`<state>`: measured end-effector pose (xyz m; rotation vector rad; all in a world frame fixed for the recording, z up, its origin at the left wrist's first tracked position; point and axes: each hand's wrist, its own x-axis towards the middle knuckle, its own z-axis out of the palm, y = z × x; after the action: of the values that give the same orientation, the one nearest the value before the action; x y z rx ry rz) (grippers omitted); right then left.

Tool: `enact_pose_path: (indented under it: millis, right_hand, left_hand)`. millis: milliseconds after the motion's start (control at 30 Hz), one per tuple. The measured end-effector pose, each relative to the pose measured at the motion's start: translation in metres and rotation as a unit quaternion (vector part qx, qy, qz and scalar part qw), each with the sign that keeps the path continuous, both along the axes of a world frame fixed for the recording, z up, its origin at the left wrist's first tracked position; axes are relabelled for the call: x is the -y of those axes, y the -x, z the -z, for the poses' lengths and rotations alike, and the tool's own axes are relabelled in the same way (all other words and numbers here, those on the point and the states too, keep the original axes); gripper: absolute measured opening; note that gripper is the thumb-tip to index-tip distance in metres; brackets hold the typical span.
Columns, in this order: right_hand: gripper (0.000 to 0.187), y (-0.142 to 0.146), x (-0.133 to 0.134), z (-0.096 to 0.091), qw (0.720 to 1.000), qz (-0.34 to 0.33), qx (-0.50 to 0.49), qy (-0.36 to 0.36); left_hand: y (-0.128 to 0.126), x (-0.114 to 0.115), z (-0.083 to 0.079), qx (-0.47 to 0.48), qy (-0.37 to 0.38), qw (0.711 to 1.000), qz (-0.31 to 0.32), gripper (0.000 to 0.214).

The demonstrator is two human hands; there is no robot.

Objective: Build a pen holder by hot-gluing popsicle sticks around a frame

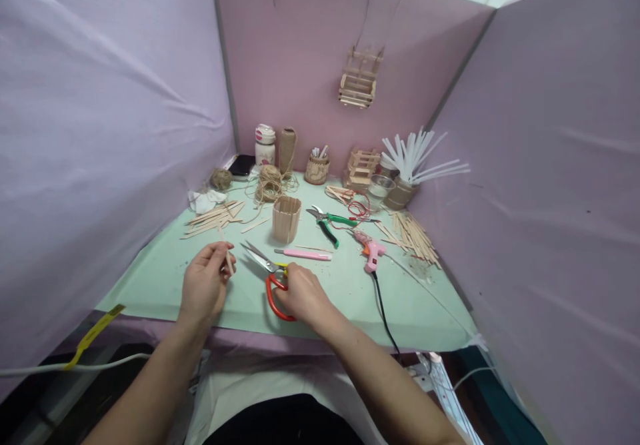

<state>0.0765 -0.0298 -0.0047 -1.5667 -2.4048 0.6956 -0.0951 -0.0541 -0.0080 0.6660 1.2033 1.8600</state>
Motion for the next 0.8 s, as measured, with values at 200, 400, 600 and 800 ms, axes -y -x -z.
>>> enact_pose_path:
  millis: [200,400,600,800]
  right_hand:
    - [0.018,0.037,-0.001,-0.003,0.997,-0.015,0.037,-0.065]
    - [0.018,0.009,0.009,0.004,0.996,0.063,-0.016,-0.059]
    - [0.031,-0.053,0.037,0.008,0.958,0.156,-0.226,0.077]
    - [0.042,-0.074,0.079,0.009,0.846,0.176,-0.431,0.262]
  left_hand:
    - [-0.009,0.015,-0.016,-0.036,0.002,0.997,0.072,0.029]
    - [-0.017,0.020,-0.006,-0.038,0.048,0.989,0.132,0.030]
    - [-0.034,0.014,0.004,-0.003,0.088,0.970,0.227,0.031]
    - [-0.059,0.012,0.007,0.034,0.138,0.938,0.317,0.030]
